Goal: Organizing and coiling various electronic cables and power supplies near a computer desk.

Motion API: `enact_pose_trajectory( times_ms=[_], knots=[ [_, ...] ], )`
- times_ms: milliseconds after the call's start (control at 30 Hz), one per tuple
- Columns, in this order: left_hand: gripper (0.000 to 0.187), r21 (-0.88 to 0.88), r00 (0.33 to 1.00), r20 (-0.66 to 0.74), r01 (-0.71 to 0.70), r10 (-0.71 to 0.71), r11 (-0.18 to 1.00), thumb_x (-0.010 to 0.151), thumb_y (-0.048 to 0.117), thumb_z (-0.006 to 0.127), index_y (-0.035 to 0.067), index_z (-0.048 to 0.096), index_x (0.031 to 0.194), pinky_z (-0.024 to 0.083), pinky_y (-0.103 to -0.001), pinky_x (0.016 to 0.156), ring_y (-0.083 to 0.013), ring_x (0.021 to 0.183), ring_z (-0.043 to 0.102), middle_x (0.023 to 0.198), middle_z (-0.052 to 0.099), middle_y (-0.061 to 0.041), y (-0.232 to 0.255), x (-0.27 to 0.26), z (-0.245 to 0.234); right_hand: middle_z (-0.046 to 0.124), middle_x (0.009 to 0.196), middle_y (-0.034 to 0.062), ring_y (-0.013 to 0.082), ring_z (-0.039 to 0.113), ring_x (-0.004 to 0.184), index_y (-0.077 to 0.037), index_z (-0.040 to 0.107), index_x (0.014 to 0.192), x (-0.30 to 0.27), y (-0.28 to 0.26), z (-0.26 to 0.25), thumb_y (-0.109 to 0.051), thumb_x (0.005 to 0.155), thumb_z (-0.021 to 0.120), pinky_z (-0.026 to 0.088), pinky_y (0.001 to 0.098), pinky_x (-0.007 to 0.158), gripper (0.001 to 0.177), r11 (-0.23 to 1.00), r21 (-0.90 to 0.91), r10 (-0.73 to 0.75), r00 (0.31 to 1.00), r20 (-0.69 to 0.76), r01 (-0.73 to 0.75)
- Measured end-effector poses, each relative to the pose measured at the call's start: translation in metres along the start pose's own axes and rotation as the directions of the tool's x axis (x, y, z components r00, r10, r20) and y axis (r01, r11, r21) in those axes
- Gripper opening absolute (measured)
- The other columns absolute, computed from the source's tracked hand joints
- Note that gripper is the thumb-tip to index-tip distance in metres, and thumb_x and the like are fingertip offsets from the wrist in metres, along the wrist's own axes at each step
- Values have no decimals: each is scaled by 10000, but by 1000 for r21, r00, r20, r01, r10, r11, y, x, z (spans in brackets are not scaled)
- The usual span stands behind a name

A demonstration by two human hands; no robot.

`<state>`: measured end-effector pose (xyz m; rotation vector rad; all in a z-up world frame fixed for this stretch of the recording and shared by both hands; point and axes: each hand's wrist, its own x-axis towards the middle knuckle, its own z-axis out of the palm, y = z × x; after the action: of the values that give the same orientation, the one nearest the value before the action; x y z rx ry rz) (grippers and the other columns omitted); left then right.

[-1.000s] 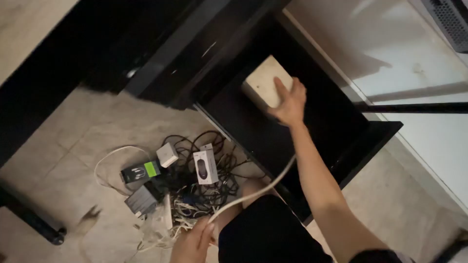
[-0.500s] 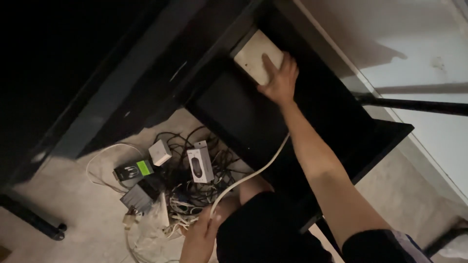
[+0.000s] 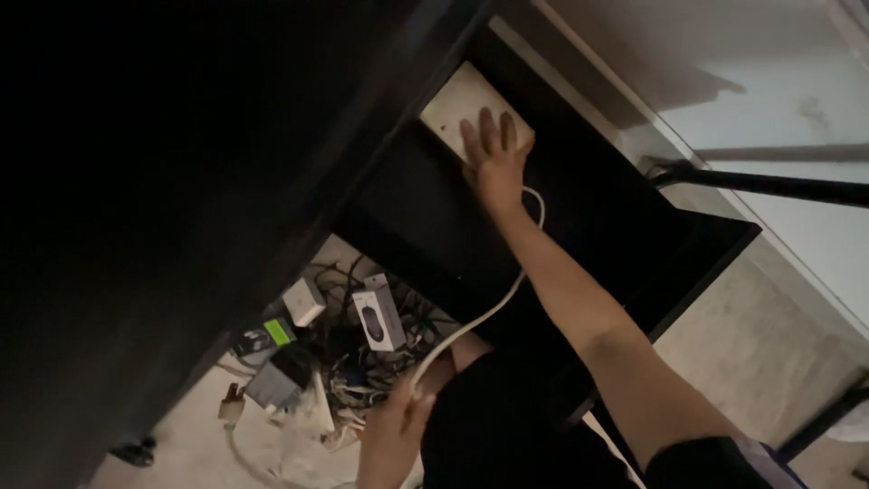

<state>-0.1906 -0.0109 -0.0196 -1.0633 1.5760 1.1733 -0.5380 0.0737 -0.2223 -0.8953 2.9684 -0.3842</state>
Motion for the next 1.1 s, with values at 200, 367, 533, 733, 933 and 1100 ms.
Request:
enact_pose_trajectory(
  times_ms=[200, 367, 533, 733, 933, 1100],
  knots=[
    [565, 191, 774, -146, -590, 617, 785, 1021, 380, 591, 291, 430, 1555, 443, -400, 471, -284, 493, 580, 813, 688, -165, 47, 51, 21, 393, 1628, 106, 425, 288, 1511, -237, 528, 1533, 13, -5, 15, -129, 874, 834, 245, 796, 1130, 735, 983, -14, -181, 977, -112, 180],
    [356, 470, 719, -341, -428, 606, 772, 933, 433, 673, 278, 621, 1249, 473, -475, 450, -360, 518, 640, 619, 663, -156, 36, 91, 52, 353, 1652, 85, 396, 242, 1547, -275, 491, 1544, 31, -21, 23, -85, 832, 828, 313, 724, 1160, 810, 997, 56, -47, 997, -68, 51],
    [282, 584, 687, -369, -351, 625, 731, 980, 459, 643, 215, 631, 1122, 484, -483, 427, -358, 496, 637, 594, 640, -138, 35, 101, 60, 290, 1673, 68, 383, 195, 1550, -302, 430, 1573, 33, -25, 12, -131, 806, 852, 313, 732, 1135, 891, 999, 45, -4, 1000, 27, 3],
    [270, 423, 686, -380, -467, 620, 777, 1022, 347, 586, 190, 629, 1237, 509, -477, 518, -363, 598, 663, 697, 675, -167, 44, 59, 46, 287, 1633, 183, 422, 242, 1500, -134, 362, 1580, 14, -24, -55, -289, 862, 857, 322, 606, 1140, 886, 892, 439, 19, 980, 198, -106],
    [410, -399, 853, -292, -519, 432, 756, 1051, 196, 485, 122, 511, 1454, 439, -335, 542, -192, 599, 518, 742, 560, -83, 81, -32, 24, 698, 1283, 132, 213, 682, 1142, -32, 681, 1287, -93, -62, -195, -283, 958, 707, 551, 335, 954, 415, 350, 853, 126, 922, 367, -388],
    [458, -974, 931, -115, -175, 346, 146, 1024, 118, 446, 64, 475, 1477, 323, -231, 481, -72, 543, 352, 699, 417, 27, 145, -43, 17, 726, 1005, 130, 196, 654, 938, 28, 733, 1088, -174, -26, -200, -251, 1022, 690, 544, 319, 849, 290, 334, 812, 326, 867, 377, -479]
  ],
)
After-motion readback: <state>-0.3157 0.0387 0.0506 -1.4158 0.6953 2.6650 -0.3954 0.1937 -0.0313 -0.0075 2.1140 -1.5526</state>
